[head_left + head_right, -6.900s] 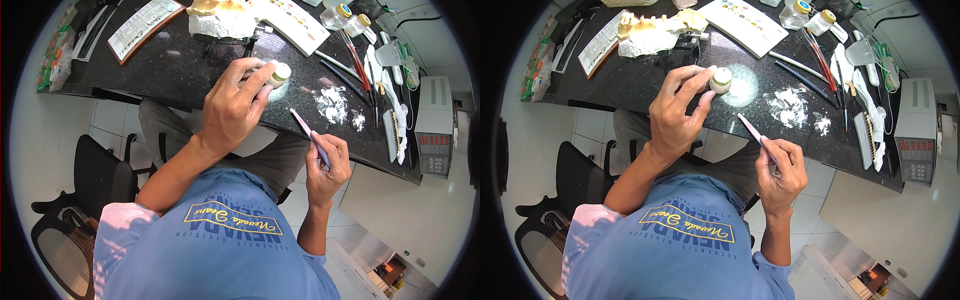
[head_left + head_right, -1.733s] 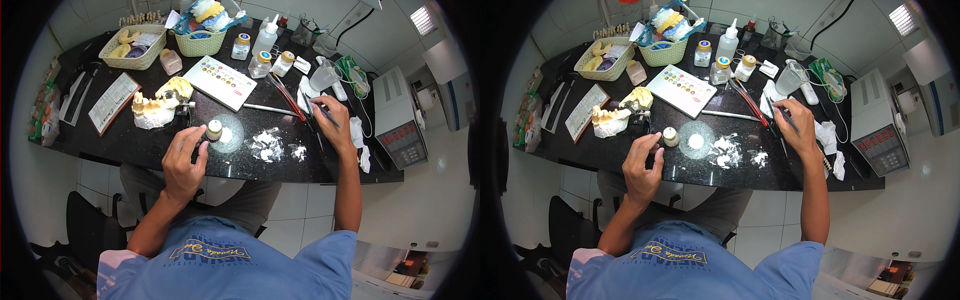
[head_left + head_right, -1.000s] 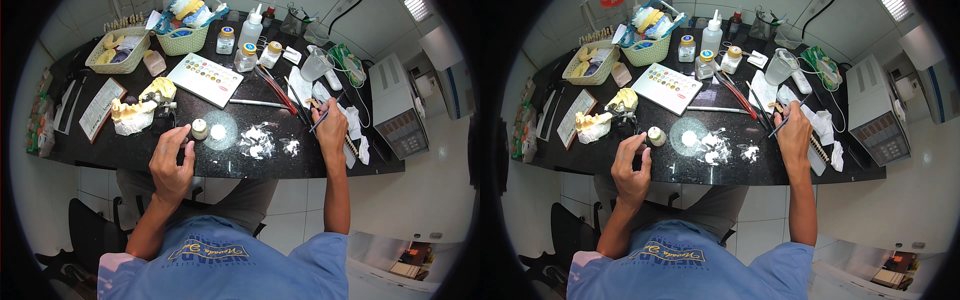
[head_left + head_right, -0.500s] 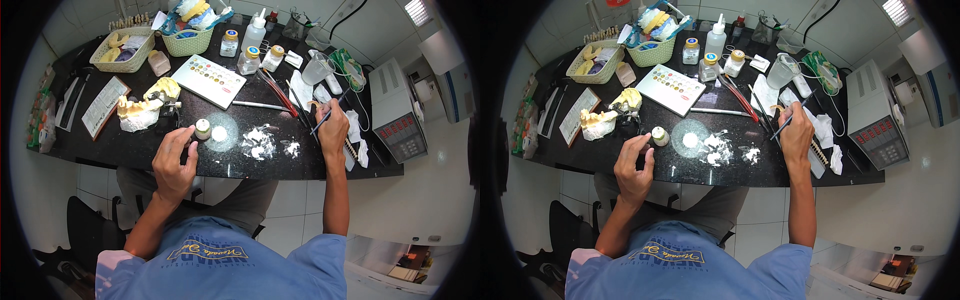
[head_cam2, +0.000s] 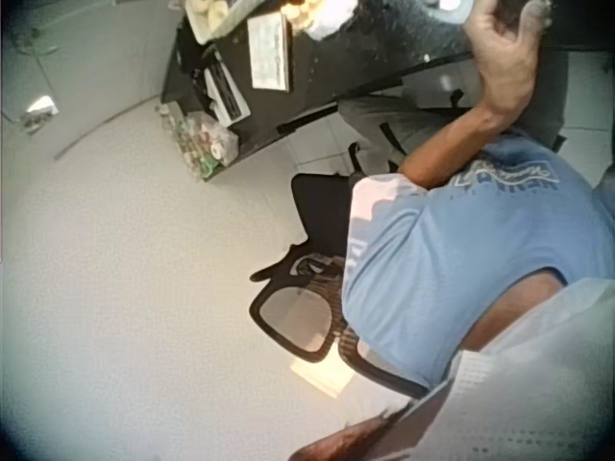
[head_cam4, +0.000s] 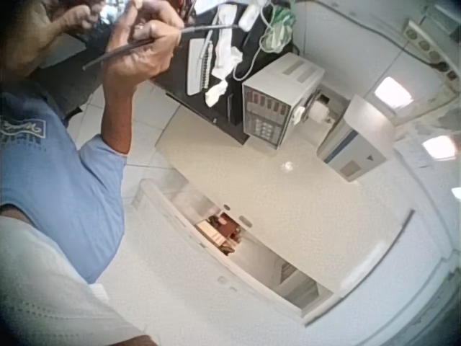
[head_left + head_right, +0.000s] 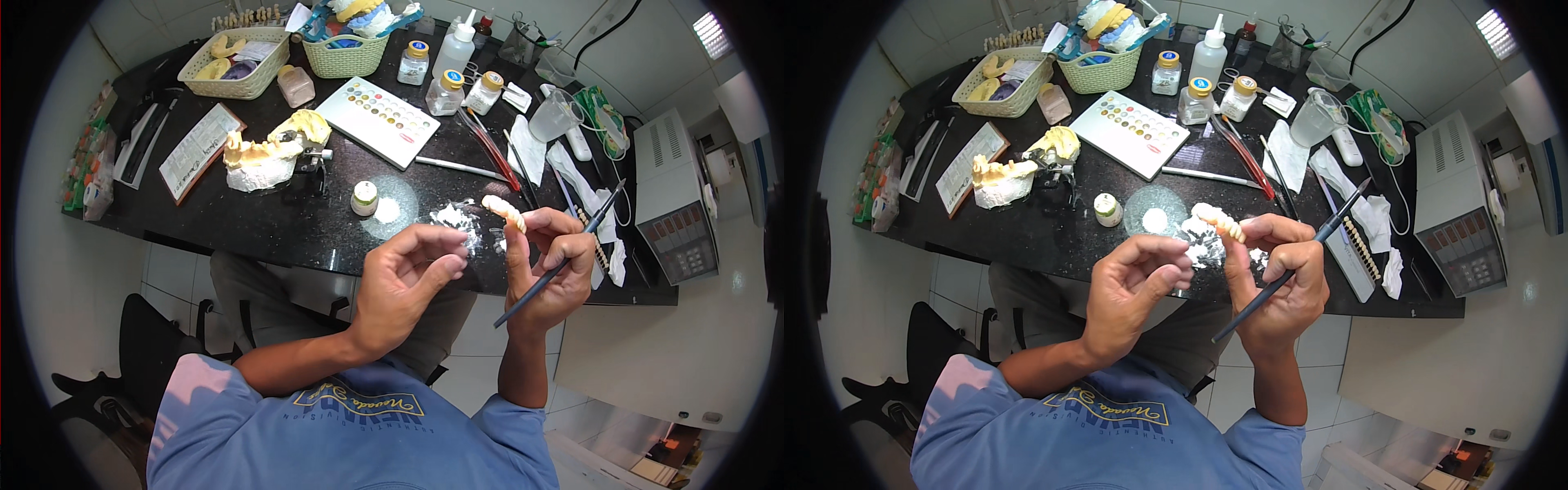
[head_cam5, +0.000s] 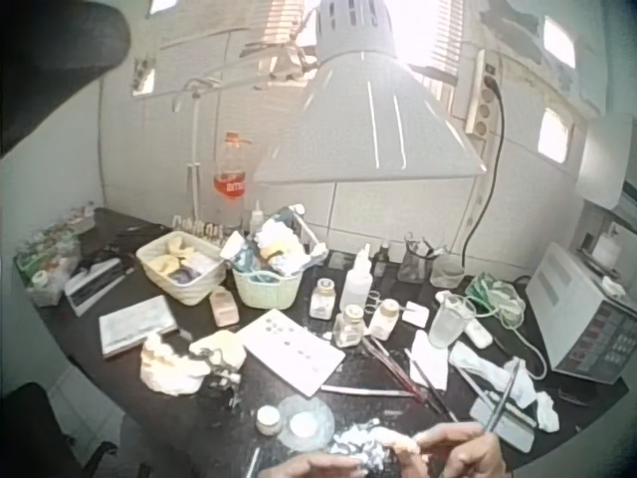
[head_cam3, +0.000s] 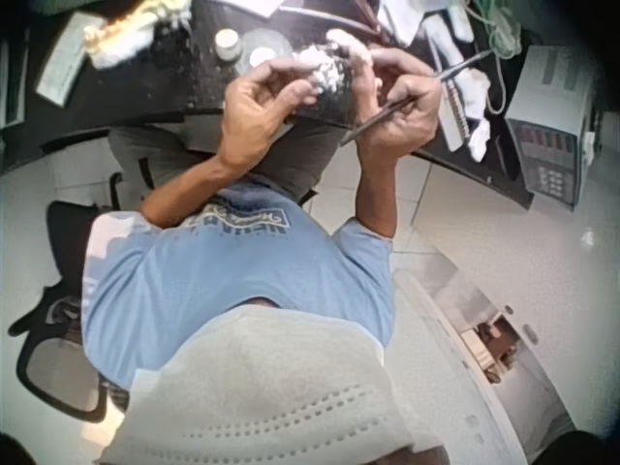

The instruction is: Applying ceramic stains or glaze to a dental bridge using a fine brush at a laboratory workbench.

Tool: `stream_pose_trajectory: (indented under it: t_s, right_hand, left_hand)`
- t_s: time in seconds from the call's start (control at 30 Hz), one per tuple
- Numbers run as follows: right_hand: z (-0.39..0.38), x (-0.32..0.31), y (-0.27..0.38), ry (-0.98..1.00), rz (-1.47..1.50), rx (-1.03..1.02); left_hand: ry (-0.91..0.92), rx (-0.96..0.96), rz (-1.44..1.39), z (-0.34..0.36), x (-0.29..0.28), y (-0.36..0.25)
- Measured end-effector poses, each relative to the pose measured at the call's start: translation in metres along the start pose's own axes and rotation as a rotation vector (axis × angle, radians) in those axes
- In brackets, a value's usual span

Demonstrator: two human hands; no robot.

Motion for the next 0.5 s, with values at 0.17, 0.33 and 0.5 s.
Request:
stream_pose_trajectory:
  t_s: [0.17,0.33,0.5]
  right_hand:
    - [-0.009,0.011,0.006,0.013,0.045,-0.005]
    - [-0.012,0.012,0.008,0.015,0.033,-0.025]
    - [-0.009,0.011,0.016,0.077,-0.071,-0.109]
  left_hand:
    - [0.031,0.024,-0.162,0.009,0.009,-0.002]
    - [0.010,0.094,-0.081,0.004,-0.002,-0.011]
    - [-0.035,0.355,0.244,0.008,-0.019,-0.051]
Point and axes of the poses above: each hand's wrist, its own z-axis towards the middle knuckle, its own x-axis out of the palm, y = z × x, the point moved 6 cm from there along z, towards the middle knuckle, and after that the axes turned 9 degrees about x, right-handed, at the moved point
